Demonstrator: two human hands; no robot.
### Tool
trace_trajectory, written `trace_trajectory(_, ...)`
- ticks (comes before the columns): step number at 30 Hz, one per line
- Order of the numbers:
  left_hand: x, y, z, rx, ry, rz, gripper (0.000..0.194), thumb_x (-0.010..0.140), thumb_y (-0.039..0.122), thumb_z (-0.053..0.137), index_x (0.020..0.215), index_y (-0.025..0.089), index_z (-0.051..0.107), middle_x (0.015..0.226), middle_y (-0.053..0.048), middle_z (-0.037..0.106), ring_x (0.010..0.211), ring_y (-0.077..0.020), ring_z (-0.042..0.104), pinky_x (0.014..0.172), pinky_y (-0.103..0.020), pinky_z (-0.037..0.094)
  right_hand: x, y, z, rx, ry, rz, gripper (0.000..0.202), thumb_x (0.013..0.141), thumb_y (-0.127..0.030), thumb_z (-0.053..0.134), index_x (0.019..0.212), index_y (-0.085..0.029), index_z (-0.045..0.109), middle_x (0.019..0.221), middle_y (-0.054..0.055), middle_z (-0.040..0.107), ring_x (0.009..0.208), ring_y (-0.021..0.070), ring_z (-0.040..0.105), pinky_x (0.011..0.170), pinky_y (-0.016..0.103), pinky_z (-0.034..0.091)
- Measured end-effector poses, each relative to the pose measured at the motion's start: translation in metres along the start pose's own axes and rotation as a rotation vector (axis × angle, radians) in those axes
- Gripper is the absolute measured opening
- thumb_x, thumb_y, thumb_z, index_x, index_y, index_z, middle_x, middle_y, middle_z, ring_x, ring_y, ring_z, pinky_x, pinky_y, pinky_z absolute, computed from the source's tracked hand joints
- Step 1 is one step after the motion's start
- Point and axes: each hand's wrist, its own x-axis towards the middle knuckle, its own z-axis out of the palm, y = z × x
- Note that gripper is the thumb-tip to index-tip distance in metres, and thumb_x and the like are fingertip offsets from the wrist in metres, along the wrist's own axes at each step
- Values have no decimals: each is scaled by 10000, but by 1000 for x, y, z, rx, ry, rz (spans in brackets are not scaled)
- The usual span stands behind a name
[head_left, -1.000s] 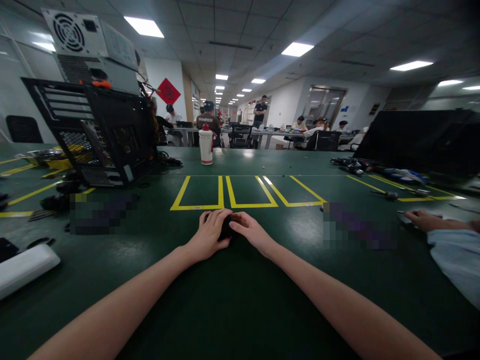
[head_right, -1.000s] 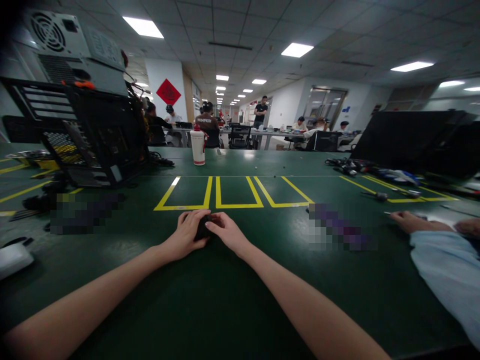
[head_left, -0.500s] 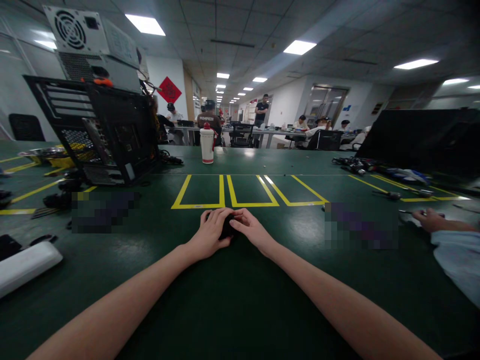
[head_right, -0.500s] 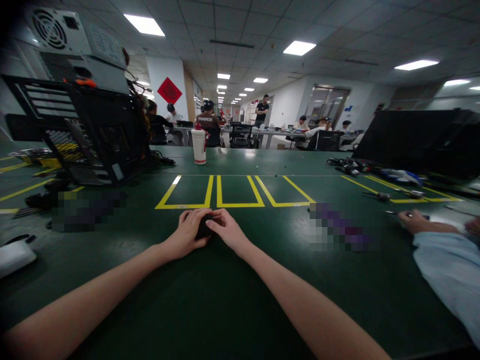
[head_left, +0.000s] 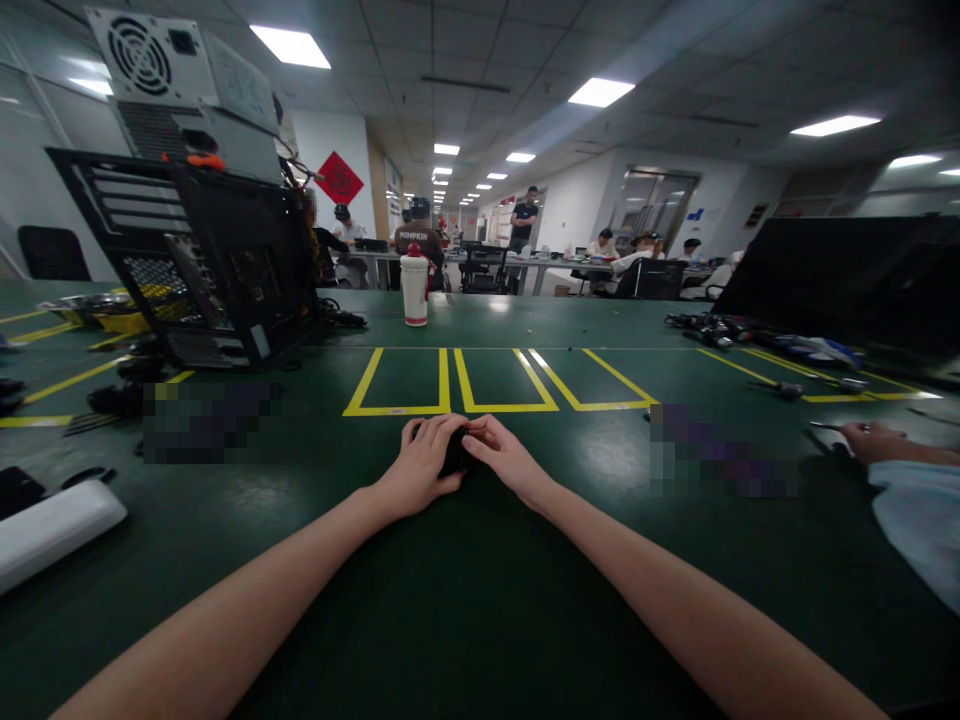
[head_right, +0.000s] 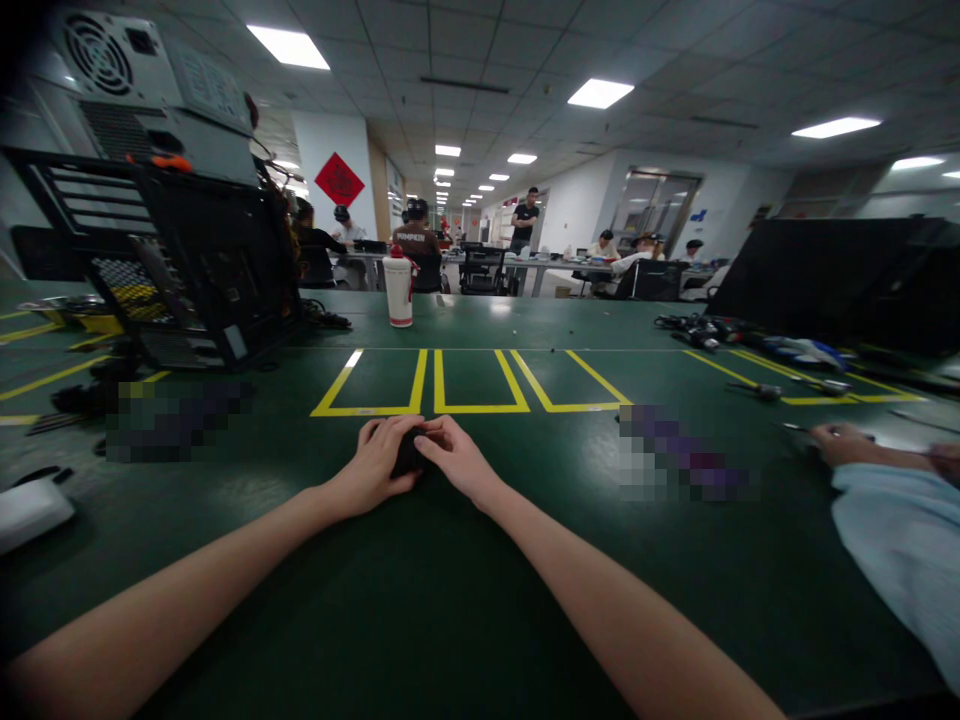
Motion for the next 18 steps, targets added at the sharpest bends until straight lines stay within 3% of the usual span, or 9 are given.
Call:
trace_trajectory(5,0,-1,0,-2,-13,3,602,743,212,542,1251,225,217,1252,-82,382,1167,-237,345,994,-459,166,3,1,-1,7,13,69,286,725,-317,580,976,-191,524,1003,42,552,991,173,506,913,372,364)
trace_trajectory(11,0,-1,2,12,10,0,610,714,201,560,1234,215,239,1236,-84,398,1157,-243,357,981,-446,189,4,12,-6,102,-90,-26,392,615,-205,693,936,-223,468,944,0,534,951,150,528,907,358,378)
trace_trajectory(18,0,-2,2,10,7,5,603,727,211,555,1238,226,235,1238,-79,396,1156,-242,360,989,-460,180,2,7,0,21,-7,-42,211,733,-322,573,901,-220,498,920,7,545,929,157,523,872,360,393)
